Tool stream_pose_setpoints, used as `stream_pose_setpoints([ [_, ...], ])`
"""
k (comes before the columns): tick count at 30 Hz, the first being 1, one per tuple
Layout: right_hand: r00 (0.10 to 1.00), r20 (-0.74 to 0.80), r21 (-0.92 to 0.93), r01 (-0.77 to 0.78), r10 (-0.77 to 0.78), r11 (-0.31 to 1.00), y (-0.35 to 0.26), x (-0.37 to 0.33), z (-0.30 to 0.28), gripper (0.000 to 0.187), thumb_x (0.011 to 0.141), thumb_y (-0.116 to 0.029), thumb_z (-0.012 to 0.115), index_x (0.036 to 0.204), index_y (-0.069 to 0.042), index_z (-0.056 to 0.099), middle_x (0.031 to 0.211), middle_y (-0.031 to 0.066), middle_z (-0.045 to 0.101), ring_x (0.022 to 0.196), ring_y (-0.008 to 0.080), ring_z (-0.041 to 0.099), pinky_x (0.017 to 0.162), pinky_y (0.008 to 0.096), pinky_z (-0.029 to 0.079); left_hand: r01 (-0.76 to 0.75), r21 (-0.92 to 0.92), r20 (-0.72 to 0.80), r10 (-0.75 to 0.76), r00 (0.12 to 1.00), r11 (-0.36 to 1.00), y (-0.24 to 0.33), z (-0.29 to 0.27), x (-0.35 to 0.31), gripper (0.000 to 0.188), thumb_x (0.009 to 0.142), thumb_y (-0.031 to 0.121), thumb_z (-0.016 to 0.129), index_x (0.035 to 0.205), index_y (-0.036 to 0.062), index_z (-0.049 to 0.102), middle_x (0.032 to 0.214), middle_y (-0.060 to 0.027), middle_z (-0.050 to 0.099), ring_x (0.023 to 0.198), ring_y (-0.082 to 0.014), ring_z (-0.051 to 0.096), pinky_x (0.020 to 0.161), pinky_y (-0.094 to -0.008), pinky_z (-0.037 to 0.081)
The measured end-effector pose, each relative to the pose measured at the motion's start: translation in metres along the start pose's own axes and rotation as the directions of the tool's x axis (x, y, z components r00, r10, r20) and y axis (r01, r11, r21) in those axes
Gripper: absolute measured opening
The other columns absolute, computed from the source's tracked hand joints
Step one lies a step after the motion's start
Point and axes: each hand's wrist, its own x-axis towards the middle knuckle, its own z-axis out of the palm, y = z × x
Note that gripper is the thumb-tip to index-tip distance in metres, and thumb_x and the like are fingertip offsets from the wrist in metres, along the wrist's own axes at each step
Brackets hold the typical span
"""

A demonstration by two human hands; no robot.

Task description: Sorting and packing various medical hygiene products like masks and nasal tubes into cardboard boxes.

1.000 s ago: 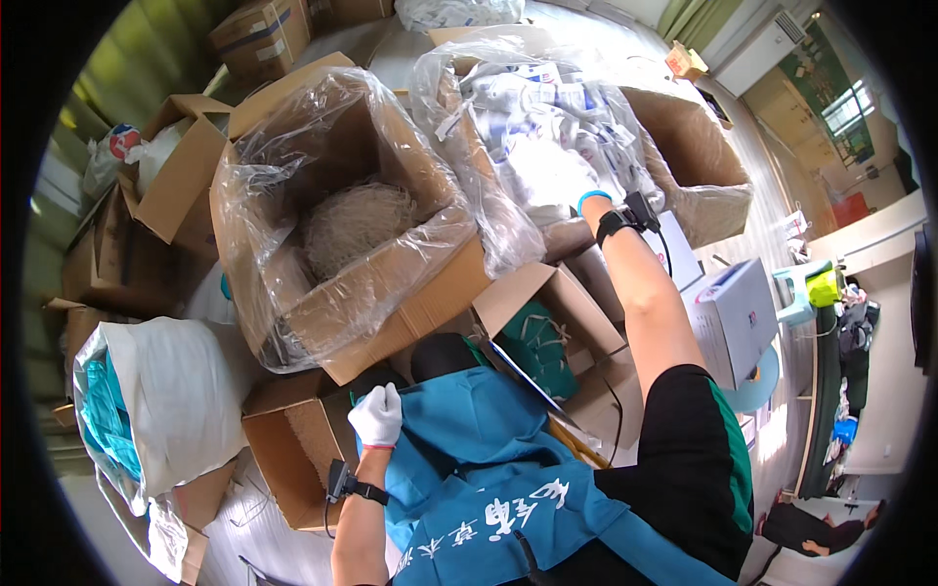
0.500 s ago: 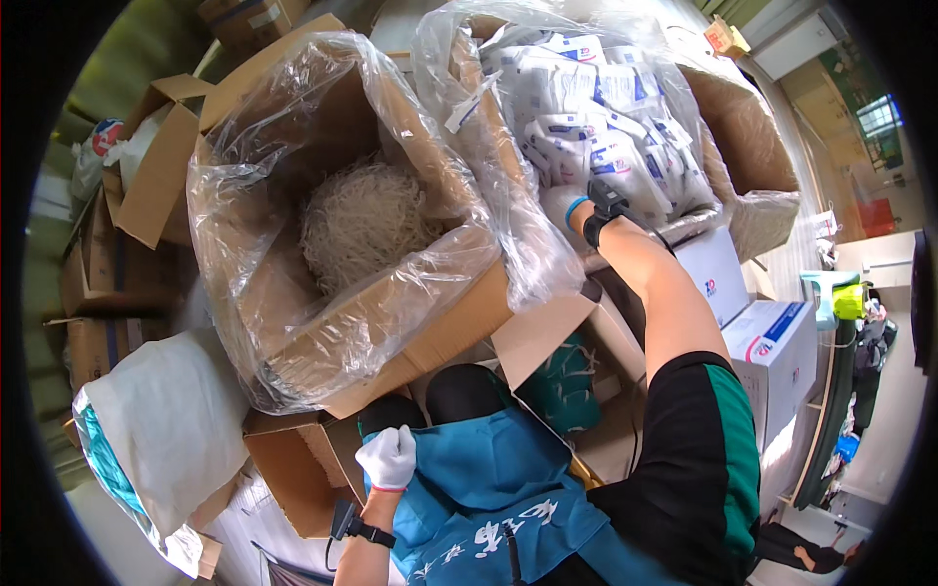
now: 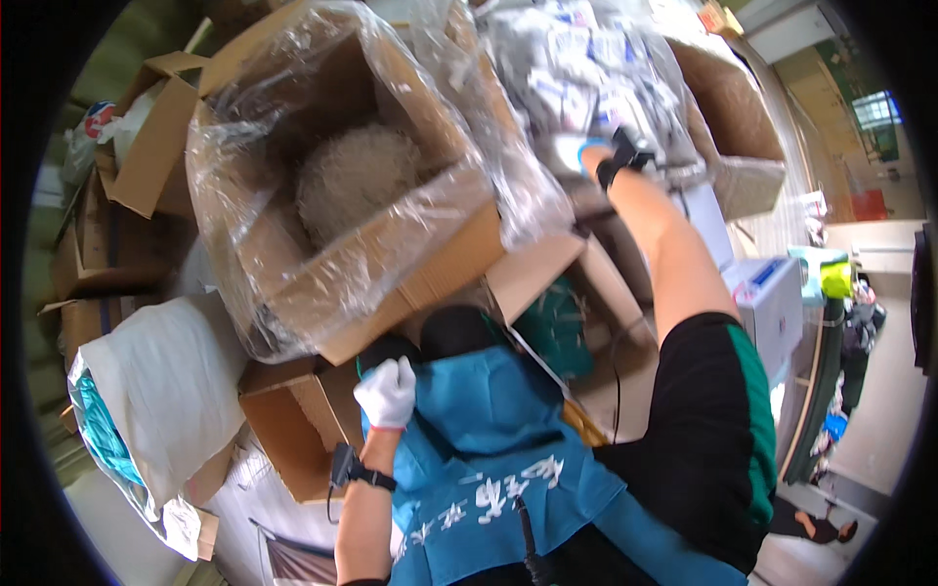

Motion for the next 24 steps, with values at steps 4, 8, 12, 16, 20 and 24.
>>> stream_pose_setpoints([
  [4,0.885,-0.393,-0.143,0.21,-0.251,0.967,0.075,-0.042,0.001,0.045,0.086,-0.023,0.053,0.129,-0.01,0.057,0.124,0.0152,0.062,0.109,0.0358,0.061,0.093,0.0435,0.049,0.006,-0.028,0.004,-0.006,1.0,1.0,-0.002,0.01,0.001,0.042,0.085,0.015,0.069,0.054,0.0088,0.041,0.051,-0.0145,0.043,0.044,-0.0325,0.045,0.043,-0.0397,0.035],
  [8,0.744,-0.661,0.14,-0.003,0.096,0.99,0.004,-0.14,-0.032,0.053,0.081,-0.031,0.072,0.127,-0.009,0.056,0.111,0.0166,0.068,0.104,0.0204,0.066,0.099,0.0416,0.049,0.049,-0.016,-0.011,-0.049,0.999,0.999,-0.009,0.009,-0.008,0.043,0.089,0.019,0.066,0.056,0.0075,0.041,0.051,-0.0145,0.044,0.041,-0.0309,0.043,0.041,-0.0393,0.033],
  [12,0.485,-0.785,0.335,-0.192,0.386,0.922,-0.013,-0.179,0.004,0.033,0.087,-0.019,0.066,0.117,-0.006,0.063,0.104,0.0149,0.071,0.096,0.0193,0.068,0.086,0.0382,0.055,0.021,-0.003,-0.004,-0.021,1.0,1.0,-0.003,0.011,-0.011,0.043,0.09,0.023,0.064,0.057,0.0076,0.042,0.051,-0.0143,0.044,0.041,-0.0318,0.043,0.041,-0.0396,0.033],
  [16,0.66,-0.743,0.474,0.408,0.106,0.78,-0.039,-0.24,0.072,0.013,0.09,-0.019,0.059,0.092,-0.007,0.065,0.074,0.0025,0.064,0.061,0.0159,0.061,0.056,0.0296,0.05,0.007,0.056,0.0,-0.007,1.0,0.998,0.001,0.012,-0.013,0.043,0.091,0.026,0.063,0.057,0.0088,0.043,0.052,-0.0143,0.045,0.043,-0.0336,0.045,0.041,-0.0405,0.034],
  [20,0.95,-0.28,0.586,0.057,0.135,0.808,-0.084,-0.257,0.135,0.043,0.086,-0.045,0.058,0.087,-0.004,0.071,0.086,0.0176,0.069,0.08,0.0309,0.067,0.076,0.0419,0.053,0.001,0.061,-0.032,0.001,1.0,0.998,-0.001,0.011,-0.016,0.042,0.091,0.027,0.062,0.058,0.0089,0.045,0.054,-0.0147,0.047,0.045,-0.0348,0.048,0.042,-0.0415,0.036],
  [24,0.97,-0.107,0.535,-0.129,0.219,0.835,-0.134,-0.26,0.16,0.044,0.081,-0.043,0.064,0.1,-0.003,0.071,0.107,0.0222,0.067,0.099,0.0374,0.064,0.087,0.0442,0.05,0.017,0.106,-0.017,-0.016,1.0,0.994,-0.001,0.011,-0.021,0.041,0.09,0.03,0.062,0.059,0.0088,0.047,0.056,-0.0156,0.05,0.05,-0.0373,0.051,0.045,-0.0428,0.038],
])
